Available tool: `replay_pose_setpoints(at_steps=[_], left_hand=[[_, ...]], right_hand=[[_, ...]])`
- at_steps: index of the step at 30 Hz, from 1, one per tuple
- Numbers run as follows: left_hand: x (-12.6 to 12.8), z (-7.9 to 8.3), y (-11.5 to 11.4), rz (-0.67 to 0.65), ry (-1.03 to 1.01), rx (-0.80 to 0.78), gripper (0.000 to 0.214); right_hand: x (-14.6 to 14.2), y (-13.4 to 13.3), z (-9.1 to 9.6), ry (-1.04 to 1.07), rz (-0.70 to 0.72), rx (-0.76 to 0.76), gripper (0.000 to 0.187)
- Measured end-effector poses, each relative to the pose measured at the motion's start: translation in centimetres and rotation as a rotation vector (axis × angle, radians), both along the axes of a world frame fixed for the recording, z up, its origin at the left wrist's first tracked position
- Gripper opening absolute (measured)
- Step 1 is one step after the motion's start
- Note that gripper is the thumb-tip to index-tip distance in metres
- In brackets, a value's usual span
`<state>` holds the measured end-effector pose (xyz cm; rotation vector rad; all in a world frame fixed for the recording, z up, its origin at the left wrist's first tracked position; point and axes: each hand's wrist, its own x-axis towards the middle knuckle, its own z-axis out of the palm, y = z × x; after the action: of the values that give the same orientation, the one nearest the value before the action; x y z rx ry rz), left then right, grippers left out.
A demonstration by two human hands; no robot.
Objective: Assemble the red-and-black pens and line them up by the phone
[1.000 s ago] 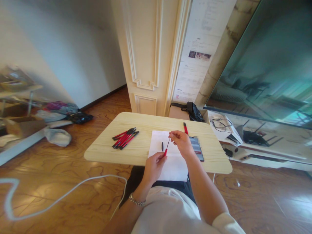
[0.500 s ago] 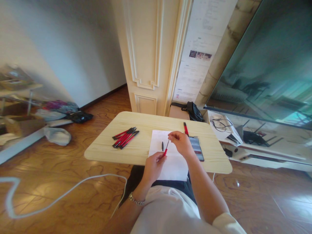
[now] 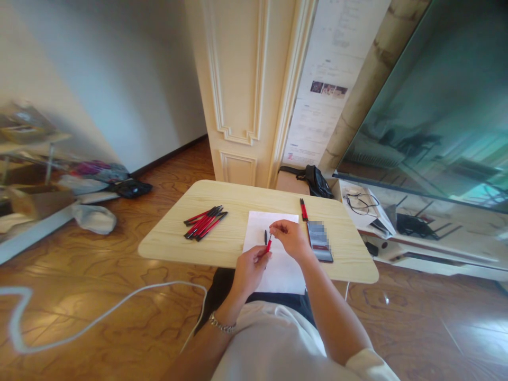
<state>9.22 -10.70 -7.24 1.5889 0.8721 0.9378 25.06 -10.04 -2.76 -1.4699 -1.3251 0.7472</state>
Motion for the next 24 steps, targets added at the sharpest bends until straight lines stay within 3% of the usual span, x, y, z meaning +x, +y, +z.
replay_pose_setpoints(at_steps=[9,13,17,20,24], left_hand=[[-0.5,-0.7,0.6,0.037,-0.091,-0.067,0.033],[-0.6,-1.0,1.0,0.068,-0.108,-0.102,0.035],[-0.7,-1.2,1.1,0.057,-0.122,-0.099,0.034],[-0.8,-1.2,1.0,0.055,-0.137,-0.094,0.033],[-0.9,-1.1,0.9,0.062,-0.128,-0.084,0.031]], right_hand=[[0.6,0.9,-1.4,0.051,0.147,-0.09,0.025],[0.4,2.3,-2.2,-0.342,-0.039,-0.249,0.022],[-1.0,3.4,-2.9,-0.673,-0.158,-0.472,0.035],[-1.8,4.0,-3.2,-0.752,-0.163,-0.551,0.039],[-1.4,4.4,-3.3,-0.731,-0.159,-0.539,0.028]])
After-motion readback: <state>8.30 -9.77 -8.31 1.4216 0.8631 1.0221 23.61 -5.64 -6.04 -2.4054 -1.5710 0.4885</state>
